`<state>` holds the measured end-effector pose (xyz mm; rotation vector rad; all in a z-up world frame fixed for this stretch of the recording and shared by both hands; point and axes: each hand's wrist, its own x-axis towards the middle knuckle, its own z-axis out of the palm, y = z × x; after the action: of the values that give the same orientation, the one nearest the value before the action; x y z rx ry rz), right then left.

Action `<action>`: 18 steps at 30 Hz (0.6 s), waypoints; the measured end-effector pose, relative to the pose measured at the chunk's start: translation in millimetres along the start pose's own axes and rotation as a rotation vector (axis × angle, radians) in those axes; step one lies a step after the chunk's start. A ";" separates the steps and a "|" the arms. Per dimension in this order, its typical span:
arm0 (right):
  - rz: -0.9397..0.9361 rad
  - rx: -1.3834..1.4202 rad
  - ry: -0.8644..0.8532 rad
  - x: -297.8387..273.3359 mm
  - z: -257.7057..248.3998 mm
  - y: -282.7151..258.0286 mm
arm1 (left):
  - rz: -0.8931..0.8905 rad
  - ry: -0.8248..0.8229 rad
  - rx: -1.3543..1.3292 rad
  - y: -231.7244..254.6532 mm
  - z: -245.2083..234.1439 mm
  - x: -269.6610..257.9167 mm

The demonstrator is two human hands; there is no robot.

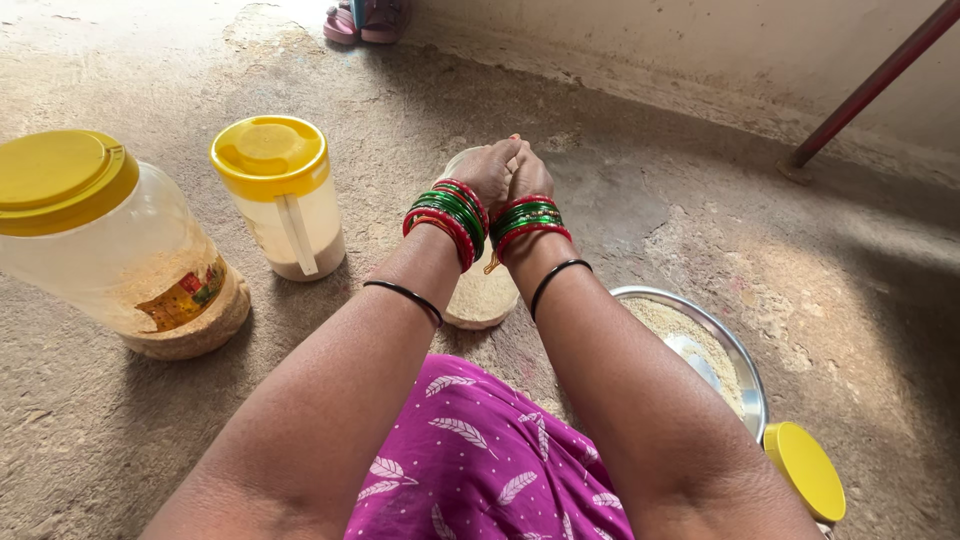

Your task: The person sits on the floor and repeatedly scoops grains from a metal tray using both hands, then transfers them into a clear plastic jar. The process continues until the tray is nearly empty.

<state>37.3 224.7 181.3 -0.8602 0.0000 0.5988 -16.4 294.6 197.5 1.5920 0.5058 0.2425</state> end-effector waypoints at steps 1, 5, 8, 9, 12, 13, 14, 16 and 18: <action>0.000 0.002 0.017 -7.9 0.7 -0.9 | 0.032 -0.031 0.156 -8.4 0.4 8.8; 0.076 0.193 -0.120 -26.7 -1.3 -3.3 | 0.828 0.118 0.871 -38.9 15.6 49.3; -0.030 0.286 -0.363 -31.0 -11.3 -8.3 | 0.573 0.126 0.365 -30.8 38.6 37.4; -0.049 0.268 -0.362 -32.1 -13.9 -13.5 | 0.459 0.121 0.181 -25.6 47.1 25.1; -0.119 0.203 -0.394 -39.2 -23.4 -37.6 | 0.405 0.110 0.022 -3.8 73.7 3.2; -0.133 0.182 -0.403 -43.7 -29.1 -44.9 | 0.469 0.122 0.062 -1.1 83.1 1.0; -0.151 0.157 -0.408 -49.6 -37.3 -49.9 | 0.476 0.108 0.061 -2.6 95.1 -0.3; -0.160 0.115 -0.396 -61.4 -61.2 -56.7 | 0.490 0.081 0.056 -14.6 122.8 -0.1; -0.169 0.069 -0.360 -69.8 -97.7 -56.7 | 0.427 0.061 0.077 -41.8 152.1 -0.6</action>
<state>30.0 92.4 173.3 -0.6690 -0.3732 0.5837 44.1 159.9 142.2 1.7614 0.2173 0.6007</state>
